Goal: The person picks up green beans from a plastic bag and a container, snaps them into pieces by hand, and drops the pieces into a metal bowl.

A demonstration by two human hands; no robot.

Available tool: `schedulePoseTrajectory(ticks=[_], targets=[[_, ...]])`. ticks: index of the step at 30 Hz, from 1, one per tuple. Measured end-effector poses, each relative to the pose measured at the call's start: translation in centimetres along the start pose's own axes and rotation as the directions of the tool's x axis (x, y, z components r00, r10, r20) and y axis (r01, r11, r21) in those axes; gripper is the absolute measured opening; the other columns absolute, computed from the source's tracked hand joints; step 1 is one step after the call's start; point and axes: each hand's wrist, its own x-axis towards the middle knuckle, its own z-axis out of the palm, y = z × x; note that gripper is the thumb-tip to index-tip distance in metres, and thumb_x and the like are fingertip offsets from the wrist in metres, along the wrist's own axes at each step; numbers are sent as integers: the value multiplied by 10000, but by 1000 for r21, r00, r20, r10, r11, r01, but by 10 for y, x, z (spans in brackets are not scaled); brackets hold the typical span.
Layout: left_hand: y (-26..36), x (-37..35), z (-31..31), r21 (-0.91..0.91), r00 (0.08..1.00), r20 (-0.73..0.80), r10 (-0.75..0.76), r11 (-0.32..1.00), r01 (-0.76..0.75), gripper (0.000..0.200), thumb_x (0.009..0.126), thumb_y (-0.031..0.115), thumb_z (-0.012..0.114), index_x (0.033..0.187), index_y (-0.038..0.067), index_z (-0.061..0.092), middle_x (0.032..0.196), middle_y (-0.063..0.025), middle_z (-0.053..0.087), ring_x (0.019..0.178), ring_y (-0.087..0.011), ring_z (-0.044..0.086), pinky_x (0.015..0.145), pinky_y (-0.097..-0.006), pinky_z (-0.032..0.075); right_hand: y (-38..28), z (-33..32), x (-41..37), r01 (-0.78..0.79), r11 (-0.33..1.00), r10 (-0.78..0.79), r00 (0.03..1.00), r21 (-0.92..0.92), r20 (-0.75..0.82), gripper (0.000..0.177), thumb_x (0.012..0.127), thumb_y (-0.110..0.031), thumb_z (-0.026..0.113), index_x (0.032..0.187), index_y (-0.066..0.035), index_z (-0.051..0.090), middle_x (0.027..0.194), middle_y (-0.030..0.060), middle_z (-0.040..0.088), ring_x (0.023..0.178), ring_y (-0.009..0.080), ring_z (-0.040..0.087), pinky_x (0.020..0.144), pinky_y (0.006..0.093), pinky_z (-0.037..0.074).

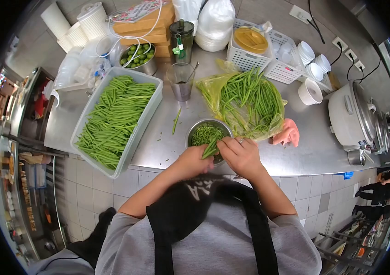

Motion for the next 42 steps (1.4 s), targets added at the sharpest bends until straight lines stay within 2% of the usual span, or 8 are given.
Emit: schedulePoseTrajectory(ticks=[6, 9, 15, 23, 30, 35, 40, 42], targets=[[1, 0, 0, -8, 1000, -9, -8, 1000, 8, 138, 868, 127, 531, 915, -2, 538, 750, -42, 633, 577, -99, 560, 537, -243, 478, 0, 19, -4, -231, 888, 270, 962, 397, -45, 219, 724, -43, 638, 929, -54, 559, 877, 49, 550, 626, 193, 553, 500, 286, 419], [4, -1, 1, -8, 1000, -4, -16, 1000, 16, 143, 870, 131, 530, 928, 1, 540, 757, -43, 632, 580, -98, 561, 537, -240, 477, -4, 27, -11, -545, 183, 623, 708, 818, 333, 223, 718, -14, 645, 922, -52, 563, 859, 63, 547, 583, 205, 543, 479, 294, 418], [1, 1, 2, -19, 999, -38, -2, 1000, 2, 150, 860, 135, 519, 913, -4, 543, 734, -51, 626, 563, -114, 567, 530, -253, 474, -6, 2, 3, -126, 913, 178, 979, 389, -101, 242, 694, -43, 654, 928, -62, 592, 853, 40, 547, 611, 197, 541, 506, 303, 437], [-1, 3, 4, 46, 998, -52, 34, 998, -32, 173, 841, 148, 496, 880, -12, 551, 702, -82, 630, 534, -150, 578, 524, -289, 470, -12, 8, 0, -121, 941, 166, 979, 317, -120, 207, 707, -39, 652, 907, -78, 622, 816, 37, 561, 593, 172, 532, 501, 274, 430], [5, 5, -4, -180, 999, 37, -14, 983, 21, 143, 890, 153, 551, 944, 20, 549, 765, -28, 607, 603, -85, 547, 548, -223, 461, -23, 26, -6, -433, -206, 668, 593, 878, 449, 30, 845, -52, 603, 874, -56, 611, 732, -25, 544, 539, 23, 459, 443, 185, 350], [7, 7, -7, -289, 998, 64, 20, 957, -1, 167, 894, 164, 560, 974, 18, 551, 780, -36, 610, 598, -81, 537, 536, -228, 452, -22, 21, -2, -408, -357, 651, 536, 840, 537, 30, 859, -64, 585, 888, -57, 586, 717, -16, 539, 481, 30, 425, 425, 180, 339], [6, 7, -7, 514, 902, -247, 353, 837, -186, 259, 823, 59, 546, 1073, -1, 515, 871, -125, 616, 753, -215, 602, 659, -330, 481, -7, 13, 3, -318, -373, 764, 428, 872, 483, 82, 858, -67, 597, 925, -60, 549, 684, -15, 520, 485, 35, 409, 440, 177, 336], [1, 8, -9, 753, 810, -303, 502, 647, -120, 325, 781, 27, 537, 1102, -3, 500, 912, -151, 608, 825, -267, 602, 717, -364, 476, -1, 17, -3, -394, -69, 790, 540, 916, 291, 111, 845, -41, 610, 933, -64, 547, 712, -8, 527, 497, 38, 412, 454, 175, 332]])
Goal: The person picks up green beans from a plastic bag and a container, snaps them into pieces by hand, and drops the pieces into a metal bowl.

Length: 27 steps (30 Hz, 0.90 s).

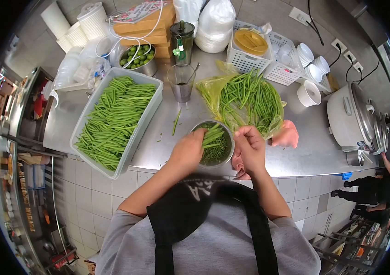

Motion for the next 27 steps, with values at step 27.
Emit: schedulePoseTrajectory(ticks=[27], targets=[[-7, 7, 3, 171, 982, -187, 40, 985, -8, 425, 689, -30, 539, 1109, 16, 499, 943, -143, 588, 899, -309, 573, 790, -393, 449, -24, 16, 6, 488, 554, -443, 859, -674, 257, 138, 760, -8, 642, 897, -26, 641, 788, 88, 585, 687, 269, 575, 597, 338, 456]])
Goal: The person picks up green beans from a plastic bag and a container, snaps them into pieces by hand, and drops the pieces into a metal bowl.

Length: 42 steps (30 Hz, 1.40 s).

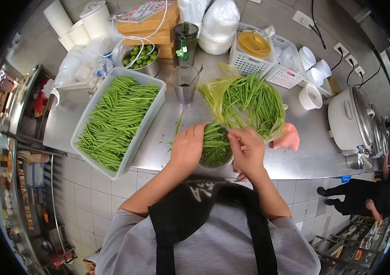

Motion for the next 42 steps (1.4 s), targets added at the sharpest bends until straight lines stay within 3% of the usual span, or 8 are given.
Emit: schedulePoseTrajectory(ticks=[10, 13, 17, 19, 21, 24, 39, 42], targets=[[7, -1, -1, -43, 998, 50, 40, 998, -38, 422, 677, -30, 545, 1094, 17, 504, 951, -152, 589, 900, -318, 569, 790, -407, 443, 15, 1, 8, 248, 932, -241, 969, -262, 62, 104, 740, -34, 650, 843, -39, 635, 767, 76, 577, 639, 235, 565, 546, 311, 445], [9, -2, 0, -105, 996, 70, 48, 994, -40, 380, 702, -17, 554, 1077, 21, 505, 925, -165, 589, 875, -339, 569, 777, -411, 448, 17, 6, 1, -74, 993, 71, 997, 93, 38, 62, 787, -5, 617, 847, -19, 621, 728, 44, 553, 581, 119, 522, 515, 244, 417], [9, 1, 3, -401, 975, 199, -100, 899, 174, 236, 815, 47, 558, 1046, 36, 509, 881, -137, 615, 815, -261, 612, 716, -362, 476, 25, 7, 3, -500, 540, 534, 825, 677, 184, 108, 820, 32, 567, 910, -26, 575, 741, -25, 536, 561, 34, 459, 503, 165, 373], [2, 6, 8, -834, 892, 371, -259, 328, 443, 191, 866, 102, 564, 1041, 49, 509, 889, -112, 615, 825, -241, 613, 710, -348, 479, 23, 10, 0, -423, 629, 483, 870, 652, 99, 78, 838, 7, 565, 909, -24, 575, 763, -18, 539, 595, 30, 468, 518, 158, 371], [-4, 13, 7, -839, 815, 516, -264, -348, 418, 140, 904, 126, 557, 1026, 76, 512, 933, -73, 612, 869, -189, 609, 766, -333, 504, 23, 10, -6, -444, 670, 461, 877, 595, 135, 67, 850, -11, 569, 916, -19, 582, 783, -4, 544, 624, 33, 475, 538, 161, 371], [-3, 25, -2, -828, 819, 467, -334, -490, 273, 134, 891, 68, 556, 1017, 80, 511, 972, -93, 610, 907, -216, 610, 856, -359, 502, 23, 6, -13, -483, 744, 410, 876, 462, 256, 92, 857, -27, 580, 942, -8, 608, 807, 24, 555, 657, 57, 486, 568, 188, 380], [4, 20, 0, -829, 896, 386, -220, -508, 233, 142, 883, 21, 546, 985, 106, 493, 1043, -96, 595, 1019, -249, 584, 935, -421, 465, 8, 18, -11, -204, 975, 189, 971, 93, 149, 108, 822, -64, 601, 907, 0, 622, 768, 72, 589, 623, 137, 554, 522, 272, 417], [7, 17, 2, -808, 905, 383, -187, -542, 230, 150, 877, 26, 555, 983, 110, 491, 1026, -93, 601, 1001, -247, 593, 914, -422, 476, 25, 24, -13, -708, 348, 614, 667, 615, 421, 114, 826, -77, 582, 913, -11, 614, 755, 51, 593, 581, 110, 527, 480, 262, 400]])
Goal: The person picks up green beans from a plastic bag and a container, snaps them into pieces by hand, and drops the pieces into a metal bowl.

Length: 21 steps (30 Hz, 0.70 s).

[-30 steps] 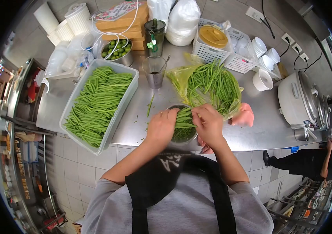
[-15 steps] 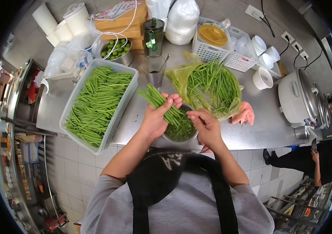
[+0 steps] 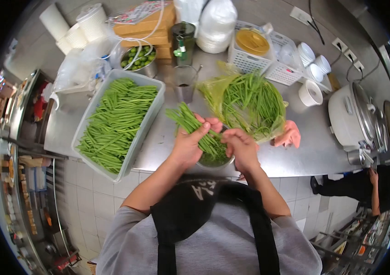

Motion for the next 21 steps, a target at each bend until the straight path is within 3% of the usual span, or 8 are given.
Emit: schedulePoseTrajectory(ticks=[1, 2, 4, 6, 8, 10, 15, 21], targets=[[0, -1, -1, -13, 1000, 3, 13, 1000, -13, 151, 875, 28, 558, 982, 111, 491, 1020, -93, 603, 995, -246, 596, 907, -422, 480, 3, -3, 4, -23, 981, 28, 999, 192, -25, 117, 829, -94, 575, 917, -23, 606, 756, 41, 599, 533, 88, 482, 452, 246, 384], [-1, -1, -1, -28, 1000, -8, 26, 999, -26, 151, 874, 34, 562, 980, 113, 490, 1003, -94, 607, 994, -248, 597, 895, -424, 487, 1, -8, 9, -63, 968, 78, 995, 241, -56, 112, 828, -106, 588, 905, -28, 609, 778, 54, 610, 509, 83, 450, 448, 236, 377], [1, -1, -2, -20, 998, 36, 43, 999, -42, 130, 877, 40, 560, 961, 106, 486, 994, -104, 607, 961, -245, 595, 878, -421, 483, 2, -10, 6, -29, 994, 42, 992, 108, -117, 138, 845, -112, 580, 960, -42, 611, 813, 62, 618, 519, 80, 457, 454, 231, 388], [1, 1, -4, 0, 997, 5, 82, 997, -82, 121, 876, 36, 564, 939, 90, 476, 984, -123, 606, 941, -224, 582, 855, -409, 475, -4, 1, -7, 112, 981, -116, 993, -157, -15, 157, 852, -89, 582, 989, -22, 619, 856, 51, 622, 554, 74, 491, 470, 209, 403], [-1, 3, -6, 100, 990, -30, 139, 986, -135, 112, 881, 39, 560, 947, 70, 475, 1007, -130, 603, 964, -226, 591, 886, -381, 468, -12, 9, -18, 63, 958, -52, 998, -279, 46, 187, 863, -95, 581, 1031, -18, 606, 900, 53, 614, 565, 67, 494, 459, 192, 388], [-3, 3, -8, 123, 987, -8, 163, 979, -161, 94, 893, 46, 545, 956, 61, 477, 1018, -126, 602, 1019, -237, 591, 919, -358, 456, -9, 14, -20, 128, 921, -115, 992, -368, 57, 178, 866, -94, 581, 1025, -18, 610, 835, 29, 603, 565, 50, 483, 461, 185, 369], [-6, 2, -9, 122, 968, 25, 249, 961, -250, 64, 907, 43, 518, 963, 48, 489, 1026, -108, 595, 1022, -206, 578, 909, -329, 446, 6, 13, -13, 282, 807, -264, 958, -519, 109, 79, 838, -11, 593, 906, 15, 625, 759, 13, 532, 618, 46, 468, 534, 179, 347], [-6, 1, -9, 213, 974, 25, 223, 951, -223, 44, 910, 40, 509, 952, 45, 494, 1033, -111, 593, 1035, -208, 574, 906, -328, 447, 12, 17, -10, 422, 717, -399, 901, -555, 170, 26, 833, 11, 580, 841, 31, 594, 758, 5, 509, 625, 48, 447, 546, 191, 343]])
